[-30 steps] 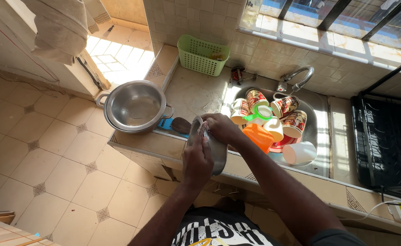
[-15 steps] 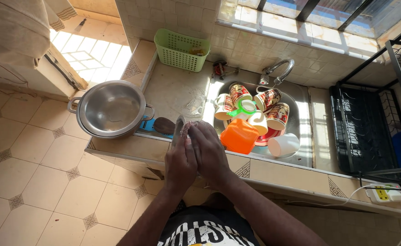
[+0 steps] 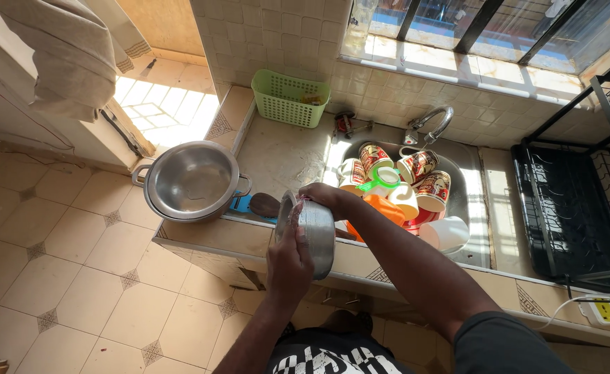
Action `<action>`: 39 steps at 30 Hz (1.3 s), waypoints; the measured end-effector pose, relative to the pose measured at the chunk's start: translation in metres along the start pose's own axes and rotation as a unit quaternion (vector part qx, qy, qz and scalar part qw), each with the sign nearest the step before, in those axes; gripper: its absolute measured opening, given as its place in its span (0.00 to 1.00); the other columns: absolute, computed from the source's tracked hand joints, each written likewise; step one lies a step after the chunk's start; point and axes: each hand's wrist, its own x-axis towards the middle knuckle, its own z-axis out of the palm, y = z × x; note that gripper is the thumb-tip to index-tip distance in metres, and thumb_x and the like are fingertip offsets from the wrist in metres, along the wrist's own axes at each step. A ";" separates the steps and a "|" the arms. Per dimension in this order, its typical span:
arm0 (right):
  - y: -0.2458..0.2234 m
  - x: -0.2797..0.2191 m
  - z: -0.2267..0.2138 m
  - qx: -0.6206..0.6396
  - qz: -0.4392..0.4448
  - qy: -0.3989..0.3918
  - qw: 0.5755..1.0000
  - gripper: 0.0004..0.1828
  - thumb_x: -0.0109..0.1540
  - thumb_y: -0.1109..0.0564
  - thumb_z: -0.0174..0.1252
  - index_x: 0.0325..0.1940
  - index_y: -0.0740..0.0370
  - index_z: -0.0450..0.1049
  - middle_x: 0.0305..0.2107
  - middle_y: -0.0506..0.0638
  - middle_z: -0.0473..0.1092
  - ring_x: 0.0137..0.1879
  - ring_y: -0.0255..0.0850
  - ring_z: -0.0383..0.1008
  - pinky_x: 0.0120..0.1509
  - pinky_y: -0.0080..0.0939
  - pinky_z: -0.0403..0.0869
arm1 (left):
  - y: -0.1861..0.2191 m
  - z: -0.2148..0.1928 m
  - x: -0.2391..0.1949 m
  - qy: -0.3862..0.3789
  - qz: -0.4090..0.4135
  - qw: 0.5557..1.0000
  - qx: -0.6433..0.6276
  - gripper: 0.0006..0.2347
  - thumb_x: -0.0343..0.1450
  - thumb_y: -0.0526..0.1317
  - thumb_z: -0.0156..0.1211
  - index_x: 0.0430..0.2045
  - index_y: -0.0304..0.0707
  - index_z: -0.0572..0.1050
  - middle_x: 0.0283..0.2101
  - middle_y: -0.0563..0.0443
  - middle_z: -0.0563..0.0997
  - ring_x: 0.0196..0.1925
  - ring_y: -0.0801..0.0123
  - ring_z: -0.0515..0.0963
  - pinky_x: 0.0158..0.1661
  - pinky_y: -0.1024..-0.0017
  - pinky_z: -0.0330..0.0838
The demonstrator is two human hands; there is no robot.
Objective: Scrubbing a metal pot in a sink filled with other dishes
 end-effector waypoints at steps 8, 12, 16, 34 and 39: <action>-0.035 -0.056 0.032 0.124 0.021 0.255 0.959 0.27 0.62 0.50 0.40 0.56 0.50 0.82 0.52 0.58 0.77 0.63 0.56 0.74 0.68 0.54 0.69 | -0.006 0.005 0.001 0.000 -0.027 0.999 0.026 0.20 0.76 0.41 0.41 0.62 0.45 0.73 0.26 0.29 0.82 0.26 0.34 0.82 0.27 0.48 0.78; -0.024 -0.088 0.080 0.075 -0.170 0.413 0.892 0.29 0.61 0.60 0.37 0.61 0.64 0.76 0.56 0.65 0.72 0.65 0.62 0.71 0.72 0.58 0.66 | 0.004 0.000 -0.002 0.004 -0.012 1.000 0.002 0.20 0.76 0.38 0.41 0.62 0.41 0.72 0.29 0.20 0.81 0.32 0.22 0.80 0.32 0.35 0.75; -0.020 -0.111 0.138 0.009 -0.284 0.504 0.816 0.26 0.70 0.60 0.35 0.67 0.74 0.67 0.61 0.70 0.63 0.72 0.66 0.60 0.76 0.63 0.58 | 0.018 -0.010 -0.001 -0.003 -0.004 1.000 0.006 0.20 0.76 0.38 0.40 0.64 0.43 0.70 0.30 0.21 0.81 0.33 0.21 0.80 0.34 0.33 0.73; 0.026 -0.011 0.028 0.318 0.083 0.251 0.910 0.21 0.57 0.55 0.49 0.46 0.51 0.85 0.24 0.57 0.72 0.28 0.44 0.77 0.33 0.49 0.80 | -0.015 0.001 -0.026 -0.018 0.030 0.999 0.004 0.21 0.77 0.37 0.38 0.67 0.45 0.66 0.27 0.25 0.81 0.29 0.27 0.82 0.33 0.40 0.77; -0.017 -0.027 0.027 0.461 0.144 0.168 0.859 0.13 0.54 0.54 0.54 0.38 0.59 0.78 0.27 0.57 0.76 0.34 0.50 0.81 0.43 0.55 0.77 | 0.020 -0.017 -0.014 -0.061 -0.022 0.990 -0.122 0.23 0.75 0.42 0.37 0.69 0.50 0.61 0.39 0.22 0.82 0.40 0.20 0.79 0.37 0.35 0.74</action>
